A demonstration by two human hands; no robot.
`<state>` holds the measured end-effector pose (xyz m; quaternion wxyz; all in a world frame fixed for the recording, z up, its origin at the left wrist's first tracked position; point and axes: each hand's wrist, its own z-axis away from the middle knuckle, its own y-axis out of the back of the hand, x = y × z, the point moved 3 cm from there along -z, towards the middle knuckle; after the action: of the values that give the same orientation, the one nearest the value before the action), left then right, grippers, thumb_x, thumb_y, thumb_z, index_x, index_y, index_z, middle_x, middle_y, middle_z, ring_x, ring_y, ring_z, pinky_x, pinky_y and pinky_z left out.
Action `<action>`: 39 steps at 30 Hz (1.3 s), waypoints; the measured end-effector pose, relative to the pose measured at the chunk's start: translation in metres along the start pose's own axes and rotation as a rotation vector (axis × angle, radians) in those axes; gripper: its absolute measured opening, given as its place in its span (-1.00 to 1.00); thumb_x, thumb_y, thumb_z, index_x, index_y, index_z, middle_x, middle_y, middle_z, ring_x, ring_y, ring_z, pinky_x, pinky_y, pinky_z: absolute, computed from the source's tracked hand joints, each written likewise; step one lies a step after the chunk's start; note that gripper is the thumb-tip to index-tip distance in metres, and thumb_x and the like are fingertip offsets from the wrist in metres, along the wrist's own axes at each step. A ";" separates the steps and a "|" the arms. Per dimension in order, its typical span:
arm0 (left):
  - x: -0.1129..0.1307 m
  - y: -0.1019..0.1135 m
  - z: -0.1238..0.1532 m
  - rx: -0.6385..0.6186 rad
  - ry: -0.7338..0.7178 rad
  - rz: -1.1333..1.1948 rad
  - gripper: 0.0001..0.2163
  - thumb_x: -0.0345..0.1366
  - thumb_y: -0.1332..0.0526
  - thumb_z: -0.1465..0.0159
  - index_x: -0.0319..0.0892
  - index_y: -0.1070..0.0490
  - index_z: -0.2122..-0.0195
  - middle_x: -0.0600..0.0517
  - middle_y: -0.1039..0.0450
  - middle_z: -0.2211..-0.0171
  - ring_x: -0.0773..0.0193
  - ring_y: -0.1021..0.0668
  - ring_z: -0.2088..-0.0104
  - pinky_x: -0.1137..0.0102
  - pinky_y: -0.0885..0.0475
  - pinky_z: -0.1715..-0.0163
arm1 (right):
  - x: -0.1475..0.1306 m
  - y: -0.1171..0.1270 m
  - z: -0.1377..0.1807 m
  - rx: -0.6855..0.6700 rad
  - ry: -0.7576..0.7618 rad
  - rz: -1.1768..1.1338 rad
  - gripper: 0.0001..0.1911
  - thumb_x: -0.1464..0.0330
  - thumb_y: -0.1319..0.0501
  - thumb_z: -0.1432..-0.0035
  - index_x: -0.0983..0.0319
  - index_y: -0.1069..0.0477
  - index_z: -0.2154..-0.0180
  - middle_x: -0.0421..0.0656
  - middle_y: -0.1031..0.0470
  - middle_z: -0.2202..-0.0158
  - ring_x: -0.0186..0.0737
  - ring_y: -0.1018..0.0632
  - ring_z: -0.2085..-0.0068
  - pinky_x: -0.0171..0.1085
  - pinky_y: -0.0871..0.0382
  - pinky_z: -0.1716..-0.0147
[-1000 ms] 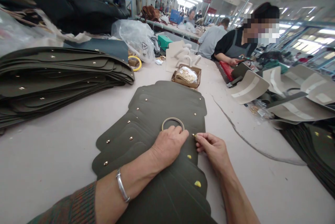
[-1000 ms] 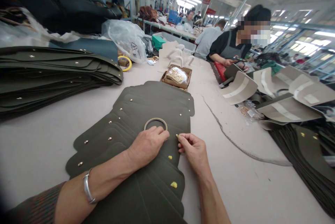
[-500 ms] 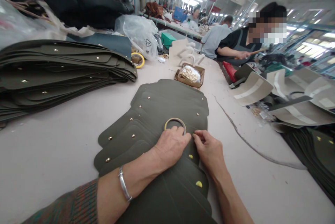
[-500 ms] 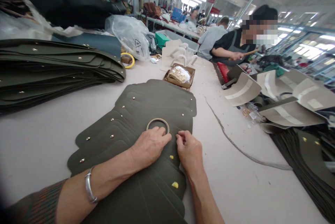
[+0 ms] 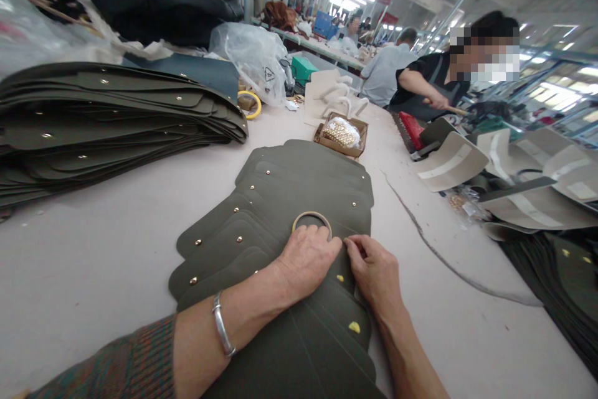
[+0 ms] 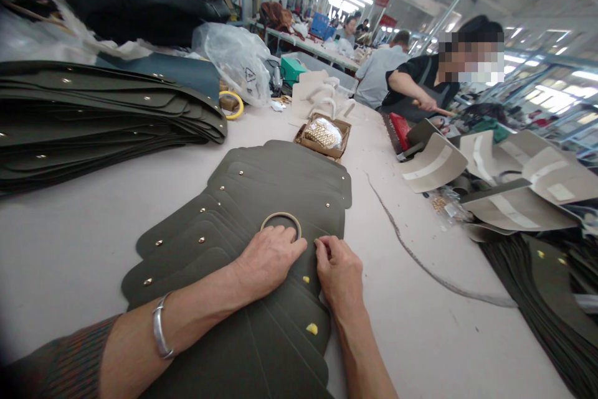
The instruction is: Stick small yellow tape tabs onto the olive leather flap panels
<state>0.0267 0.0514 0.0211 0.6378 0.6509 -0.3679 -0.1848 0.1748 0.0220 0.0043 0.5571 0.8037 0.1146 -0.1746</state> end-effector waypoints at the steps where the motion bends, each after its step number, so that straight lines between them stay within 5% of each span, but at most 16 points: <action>1: 0.000 0.000 0.000 0.005 -0.005 0.003 -0.85 -0.46 0.00 -0.30 -0.19 -0.34 0.26 -0.05 -0.37 0.33 0.10 -0.48 0.28 0.19 -0.44 0.27 | -0.002 -0.001 -0.002 -0.011 -0.006 0.021 -0.76 0.28 -0.09 -0.19 0.20 -0.47 0.40 -0.15 -0.55 0.44 -0.24 -0.53 0.42 -0.31 -0.33 0.37; 15: -0.012 0.009 -0.002 0.167 -0.130 0.184 -0.85 -0.39 -0.01 -0.36 -0.13 -0.34 0.14 0.07 -0.46 0.31 0.27 -0.53 0.27 0.43 -0.45 0.29 | 0.004 0.008 0.004 -0.254 -0.229 -0.022 -0.87 0.32 -0.15 -0.05 0.15 -0.44 0.49 -0.27 -0.45 0.62 -0.25 -0.47 0.53 -0.32 -0.20 0.52; 23: -0.010 0.007 0.000 0.258 -0.189 0.285 -0.57 -0.34 -0.06 -0.37 -0.14 -0.03 -0.25 -0.01 -0.52 0.08 0.27 -0.58 0.14 0.40 -0.51 0.20 | 0.015 0.018 0.007 -0.001 -0.168 -0.588 -0.77 0.23 -0.22 -0.11 0.24 -0.50 0.28 -0.12 -0.58 0.33 -0.21 -0.54 0.34 -0.26 -0.41 0.32; 31: -0.005 0.003 -0.002 0.218 -0.183 0.261 -0.62 -0.30 -0.06 -0.37 -0.18 -0.05 -0.19 -0.02 -0.54 0.14 0.27 -0.61 0.21 0.43 -0.51 0.28 | -0.012 0.023 0.007 -0.004 0.191 -0.394 -0.84 0.36 -0.13 -0.19 0.17 -0.49 0.30 -0.12 -0.57 0.31 -0.23 -0.54 0.31 -0.25 -0.42 0.27; 39: -0.006 0.005 -0.004 0.154 -0.115 0.301 -0.90 -0.32 -0.03 -0.38 -0.15 -0.31 0.18 0.07 -0.52 0.30 0.27 -0.58 0.26 0.45 -0.44 0.34 | -0.014 0.022 0.011 0.089 0.150 -0.279 -0.89 0.42 -0.16 -0.11 0.20 -0.45 0.43 -0.23 -0.51 0.49 -0.35 -0.47 0.50 -0.35 -0.35 0.43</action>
<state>0.0246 0.0586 0.0251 0.5844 0.6238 -0.5101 -0.0953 0.1687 0.0047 0.0250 0.4811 0.8147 0.2584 -0.1949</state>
